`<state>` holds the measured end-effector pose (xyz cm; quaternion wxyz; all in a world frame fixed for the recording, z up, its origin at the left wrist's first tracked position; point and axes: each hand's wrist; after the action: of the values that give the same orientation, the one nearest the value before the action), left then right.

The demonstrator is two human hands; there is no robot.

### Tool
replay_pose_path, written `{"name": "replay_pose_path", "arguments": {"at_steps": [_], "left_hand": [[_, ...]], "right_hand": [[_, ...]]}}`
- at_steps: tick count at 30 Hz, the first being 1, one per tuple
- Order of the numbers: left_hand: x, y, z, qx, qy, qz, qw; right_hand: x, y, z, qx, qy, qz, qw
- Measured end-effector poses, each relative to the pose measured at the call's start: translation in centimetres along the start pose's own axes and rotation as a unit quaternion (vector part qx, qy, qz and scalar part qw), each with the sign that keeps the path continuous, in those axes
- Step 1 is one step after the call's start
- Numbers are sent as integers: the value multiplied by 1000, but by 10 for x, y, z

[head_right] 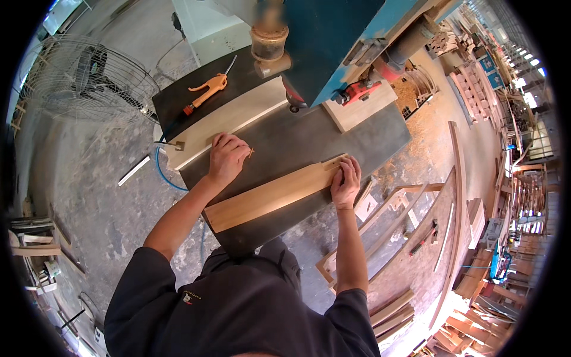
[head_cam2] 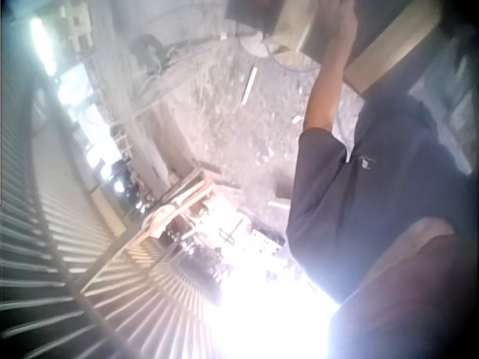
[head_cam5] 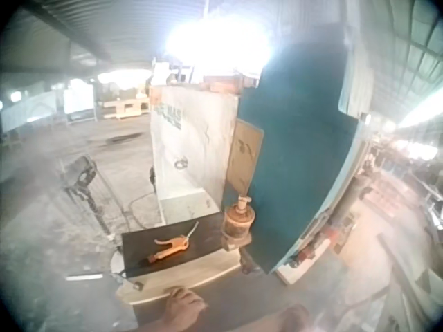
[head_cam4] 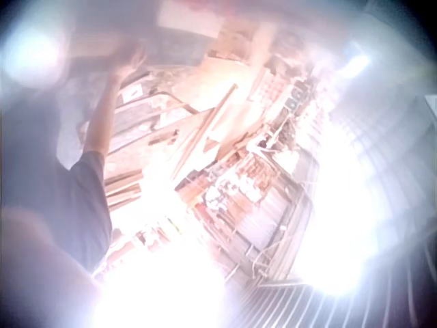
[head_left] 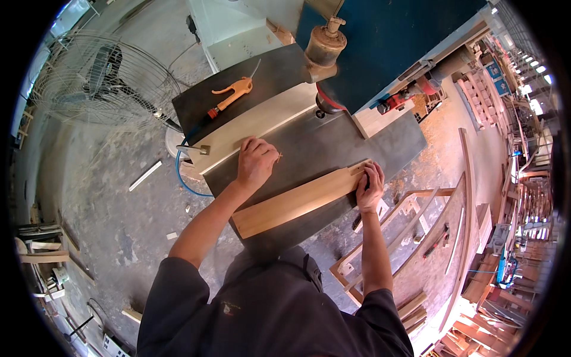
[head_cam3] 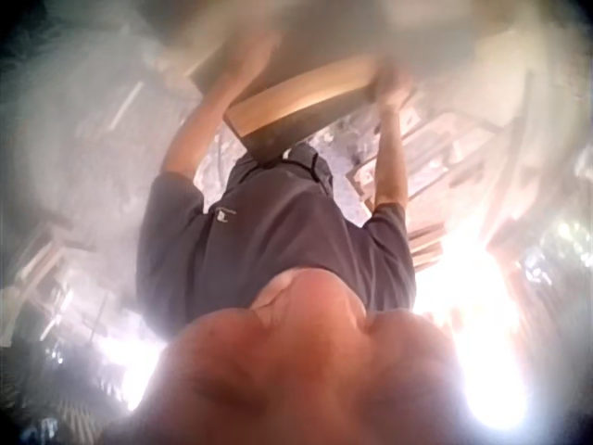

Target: The person uses a vertical spindle moulder to shape the edges of wooden planks. They then move to a workbench to apply glue to the grooves of the shaped pieces and insert small wooden dowels by hand.

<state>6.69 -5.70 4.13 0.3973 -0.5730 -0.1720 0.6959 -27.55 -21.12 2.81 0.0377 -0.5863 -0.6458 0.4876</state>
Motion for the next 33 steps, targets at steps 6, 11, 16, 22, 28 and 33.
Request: {"name": "replay_pose_path", "arguments": {"at_steps": [6,11,16,22,28,33], "left_hand": [[-5,-4,4,30,-39,18,999],[2,2,16,78,-121,43,989],[0,15,32,50,-129,-39,990],[-15,11,48,-93,-117,-210,966],[-14,4,57,-91,-187,-151,966],[0,-13,74,-59,-424,-57,902]], "right_hand": [[2,0,2,8,-5,5,1000],[4,1,0,14,-1,12,1000],[-1,-12,2,0,-3,-1,1000],[-23,-24,30,-111,33,-1,993],[-116,-53,57,-188,82,66,976],[-227,-50,48,-309,96,44,945]]}}
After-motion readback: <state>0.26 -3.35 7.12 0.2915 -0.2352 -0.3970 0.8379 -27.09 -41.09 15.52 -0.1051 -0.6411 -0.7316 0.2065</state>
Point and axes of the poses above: each hand's wrist, its own x-axis away from the middle knuckle, its own y-axis out of the palm, z = x × y, and after that the axes turned 10 degrees about y, right-handed
